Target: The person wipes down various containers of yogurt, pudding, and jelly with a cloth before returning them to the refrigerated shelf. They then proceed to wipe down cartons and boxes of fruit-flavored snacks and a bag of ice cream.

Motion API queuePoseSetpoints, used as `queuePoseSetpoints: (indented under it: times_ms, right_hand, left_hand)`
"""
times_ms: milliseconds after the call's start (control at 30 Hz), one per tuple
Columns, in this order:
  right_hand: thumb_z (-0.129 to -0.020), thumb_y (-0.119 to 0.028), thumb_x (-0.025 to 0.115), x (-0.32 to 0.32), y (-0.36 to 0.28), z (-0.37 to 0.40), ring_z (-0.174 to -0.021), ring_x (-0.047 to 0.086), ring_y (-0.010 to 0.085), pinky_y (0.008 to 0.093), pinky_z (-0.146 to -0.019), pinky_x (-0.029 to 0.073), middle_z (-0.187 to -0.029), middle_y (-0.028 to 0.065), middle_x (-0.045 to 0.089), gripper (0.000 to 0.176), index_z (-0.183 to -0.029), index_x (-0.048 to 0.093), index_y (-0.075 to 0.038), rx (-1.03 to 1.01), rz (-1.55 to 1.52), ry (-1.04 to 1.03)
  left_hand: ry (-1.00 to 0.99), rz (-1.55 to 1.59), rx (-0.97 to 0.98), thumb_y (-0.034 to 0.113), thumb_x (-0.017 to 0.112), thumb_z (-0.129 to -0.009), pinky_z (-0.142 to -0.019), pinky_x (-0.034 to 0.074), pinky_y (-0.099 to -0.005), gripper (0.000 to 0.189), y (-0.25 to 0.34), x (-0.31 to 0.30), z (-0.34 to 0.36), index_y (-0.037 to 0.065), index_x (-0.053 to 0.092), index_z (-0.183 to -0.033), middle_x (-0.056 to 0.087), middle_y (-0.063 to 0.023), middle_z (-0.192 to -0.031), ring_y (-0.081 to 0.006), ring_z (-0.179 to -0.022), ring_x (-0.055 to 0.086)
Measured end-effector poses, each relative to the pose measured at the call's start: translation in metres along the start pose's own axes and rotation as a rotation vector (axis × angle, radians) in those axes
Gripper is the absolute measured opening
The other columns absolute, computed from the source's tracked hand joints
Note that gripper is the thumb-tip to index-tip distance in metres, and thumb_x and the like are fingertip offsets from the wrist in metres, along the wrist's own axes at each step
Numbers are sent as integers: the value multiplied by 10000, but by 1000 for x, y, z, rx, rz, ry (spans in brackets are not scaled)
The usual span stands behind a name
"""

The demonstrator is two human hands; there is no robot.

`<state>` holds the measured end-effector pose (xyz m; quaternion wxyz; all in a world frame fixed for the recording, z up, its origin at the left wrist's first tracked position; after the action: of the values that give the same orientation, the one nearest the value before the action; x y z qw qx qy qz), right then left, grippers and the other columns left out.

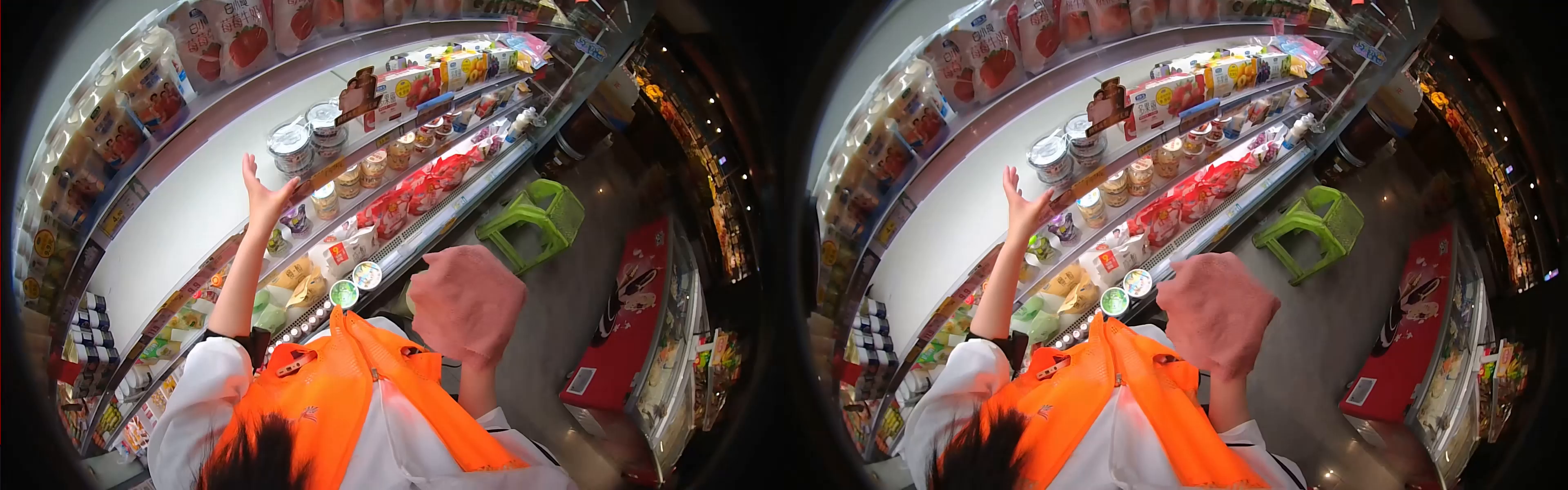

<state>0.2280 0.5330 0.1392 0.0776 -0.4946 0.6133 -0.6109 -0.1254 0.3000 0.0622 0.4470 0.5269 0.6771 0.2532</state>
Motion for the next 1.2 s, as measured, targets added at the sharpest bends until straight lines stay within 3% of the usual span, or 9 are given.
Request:
queuePoseSetpoints:
  times_ms: [133, 267, 500, 533, 633, 767, 1000, 1100, 1200]
  right_hand:
    - [-821, -103, 545, -6, 5, -57, -752, 488, 133, 306, -637, 430, -832, 52, 544, 74, -867, 553, -45, 49, 55, -106]
    - [-819, -103, 544, -9, 13, -110, -769, 486, 130, 303, -641, 431, -843, 42, 542, 67, -864, 558, -56, 84, 200, -238]
    - [-816, -104, 542, 4, 38, -150, -799, 482, 123, 298, -647, 434, -864, 26, 540, 57, -858, 566, -74, 44, 637, -534]
    - [-815, -104, 541, 11, 44, -152, -804, 481, 122, 298, -648, 434, -866, 24, 539, 57, -858, 568, -77, 54, 640, -591]
    - [-814, -104, 540, 31, 63, -152, -816, 480, 119, 296, -651, 435, -875, 17, 538, 55, -855, 571, -85, 76, 652, -747]
    - [-812, -104, 539, 57, 82, -147, -833, 478, 115, 293, -655, 436, -887, 7, 537, 55, -852, 576, -96, 64, 675, -892]
    - [-808, -104, 537, 89, 111, -135, -863, 474, 108, 288, -662, 438, -907, -9, 534, 62, -847, 584, -115, -70, 894, -972]
    - [-807, -104, 536, 102, 131, -130, -876, 473, 106, 286, -665, 439, -915, -16, 533, 67, -845, 588, -123, -262, 1370, -929]
    - [-805, -104, 535, 129, 168, -127, -889, 471, 103, 284, -668, 440, -924, -23, 532, 73, -842, 592, -131, -730, 2511, -795]
  left_hand:
    - [53, 136, -121, 196, 857, -541, -1089, 205, -382, 1219, -32, 37, -21, -7, 25, -1408, 179, -278, -1418, -332, -1325, 231]
    - [98, 442, -141, 18, 804, -573, -985, 372, -329, 1131, -21, 55, -32, 36, 48, -1414, 367, -196, -1304, -261, -1183, 424]
    - [243, -26, -76, 68, 816, -552, -931, 426, -315, 1027, -7, 32, -23, 25, 204, -1375, 484, -169, -1220, -245, -1122, 508]
    - [238, -91, -175, 74, 822, -522, -930, 438, -334, 1030, -4, 28, -17, 34, 230, -1365, 485, -173, -1231, -265, -1127, 512]
    - [283, -168, -65, 71, 827, -506, -934, 440, -344, 1040, 9, 13, -7, 43, 235, -1362, 481, -177, -1240, -279, -1134, 507]
    - [308, -206, -102, 106, 848, -498, -939, 437, -344, 1043, 11, -8, 5, 39, 256, -1353, 476, -176, -1250, -286, -1138, 505]
    - [455, -237, -30, 144, 860, -493, -924, 443, -361, 988, 39, -42, 44, 41, 332, -1322, 488, -160, -1234, -275, -1120, 515]
    - [484, -294, 4, 128, 847, -486, -913, 447, -361, 976, 58, -57, 64, 48, 344, -1318, 500, -149, -1203, -271, -1094, 526]
    - [458, -440, 76, 131, 843, -469, -898, 451, -375, 949, 91, -62, 84, 53, 375, -1291, 508, -145, -1182, -287, -1070, 533]
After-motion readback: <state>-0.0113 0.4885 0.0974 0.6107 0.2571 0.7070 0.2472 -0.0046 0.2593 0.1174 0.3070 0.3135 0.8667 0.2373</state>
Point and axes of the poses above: each hand's wrist, its own z-axis away from the middle knuckle, its own x-axis out of the palm, y = z × x, the point moved 9 cm from there along -z, towards the middle knuckle
